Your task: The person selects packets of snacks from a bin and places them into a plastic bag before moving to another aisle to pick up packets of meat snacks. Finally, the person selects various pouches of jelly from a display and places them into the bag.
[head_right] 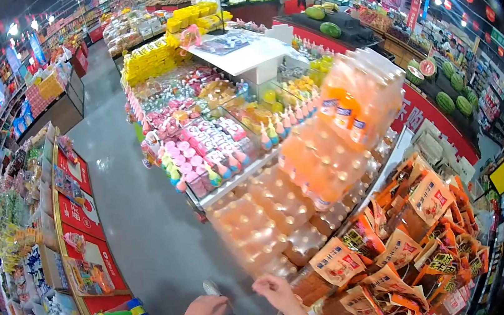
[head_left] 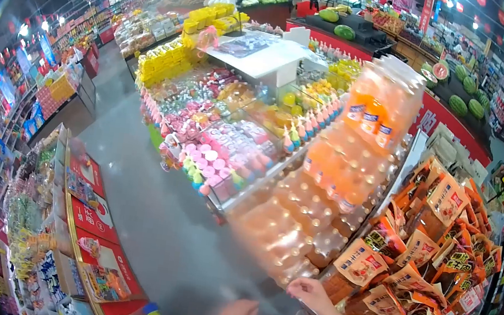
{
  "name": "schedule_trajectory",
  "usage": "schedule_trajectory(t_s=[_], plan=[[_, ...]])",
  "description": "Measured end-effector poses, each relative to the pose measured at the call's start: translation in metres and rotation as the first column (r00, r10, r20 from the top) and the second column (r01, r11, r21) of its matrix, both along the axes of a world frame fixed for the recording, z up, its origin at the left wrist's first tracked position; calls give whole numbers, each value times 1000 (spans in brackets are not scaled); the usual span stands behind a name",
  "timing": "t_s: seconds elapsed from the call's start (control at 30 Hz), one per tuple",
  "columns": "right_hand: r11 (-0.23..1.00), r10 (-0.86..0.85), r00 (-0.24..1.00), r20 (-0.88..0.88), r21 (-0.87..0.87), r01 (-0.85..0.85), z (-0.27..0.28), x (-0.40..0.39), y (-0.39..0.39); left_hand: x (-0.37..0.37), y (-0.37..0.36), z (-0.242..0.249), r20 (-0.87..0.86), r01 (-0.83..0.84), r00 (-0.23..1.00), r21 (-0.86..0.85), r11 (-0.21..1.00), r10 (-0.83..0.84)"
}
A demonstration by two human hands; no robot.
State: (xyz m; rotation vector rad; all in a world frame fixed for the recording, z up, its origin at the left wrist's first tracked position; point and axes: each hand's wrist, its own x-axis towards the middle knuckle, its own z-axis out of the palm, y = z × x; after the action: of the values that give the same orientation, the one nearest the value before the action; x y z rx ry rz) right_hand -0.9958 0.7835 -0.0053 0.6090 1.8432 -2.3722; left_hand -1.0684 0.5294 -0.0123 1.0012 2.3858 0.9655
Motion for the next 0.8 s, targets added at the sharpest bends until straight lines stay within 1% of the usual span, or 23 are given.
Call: schedule_trajectory(t_s=[0.03,0.07,0.1,0.13,0.17,0.2,0.23,0.27,0.3,0.33,0.37,0.4,0.47,0.5,0.53,0.57,0.6,0.67,0.7,0.77,0.8], plan=[[1000,8,1000,8,6,-8,0,-19,-10,-15,-14,2,-22,2,1000,-13,1000,-2],[997,-72,997,-4,-1,72,0,-38,-20,-27,-31,4,-10,-9,1000,-11,1000,9],[988,-152,988,-14,-12,152,1,-56,-31,-39,-49,5,27,-79,996,-11,997,79],[989,-145,989,0,-15,145,1,-75,-44,-50,-69,5,65,-144,987,-17,989,145],[989,-137,991,7,-46,137,4,-96,-57,-62,-88,2,62,-177,982,-49,983,180],[988,-130,991,12,-78,130,8,-116,-70,-74,-106,3,71,-181,980,-56,982,185],[995,-74,997,13,-69,75,16,-134,-82,-87,-122,5,28,-180,983,-45,983,181],[995,-75,997,21,-71,76,20,-148,-93,-99,-137,6,-14,-175,984,-33,984,175],[998,-31,999,-18,-53,30,22,-159,-104,-112,-149,8,-48,-171,984,-29,985,169],[999,11,998,-58,-32,-13,23,-166,-112,-123,-158,12,-38,-164,986,-32,986,162],[999,38,999,-35,-31,-39,23,-172,-118,-138,-166,15,-38,-133,991,-48,990,131],[999,27,999,-29,-29,-28,20,-176,-121,-152,-169,20,-39,-101,994,-62,993,99],[999,37,999,-22,-21,-37,12,-182,-123,-175,-175,12,-22,-95,995,-83,992,94],[1000,25,1000,-10,-19,-25,12,-186,-123,-191,-169,19,-16,-47,999,-149,988,46],[1000,-28,1000,1,9,28,14,-192,-122,-207,-162,25,-4,0,1000,-214,977,-1],[996,-78,997,16,36,77,15,-197,-120,-221,-157,20,-47,40,998,-212,976,-51],[994,-107,994,0,0,107,10,-204,-116,-235,-149,22,-82,78,992,-217,973,-98],[986,-163,986,26,39,161,9,-223,-112,-261,-130,35,-56,125,989,-181,976,-137],[986,-163,986,39,29,162,7,-236,-110,-269,-125,28,-44,128,989,-191,973,-139],[969,-245,968,-54,7,245,3,-267,-110,-290,-118,8,-105,114,988,-3,993,-114],[960,-276,961,-11,44,276,13,-285,-105,-302,-116,10,-98,113,988,-26,993,-115]])
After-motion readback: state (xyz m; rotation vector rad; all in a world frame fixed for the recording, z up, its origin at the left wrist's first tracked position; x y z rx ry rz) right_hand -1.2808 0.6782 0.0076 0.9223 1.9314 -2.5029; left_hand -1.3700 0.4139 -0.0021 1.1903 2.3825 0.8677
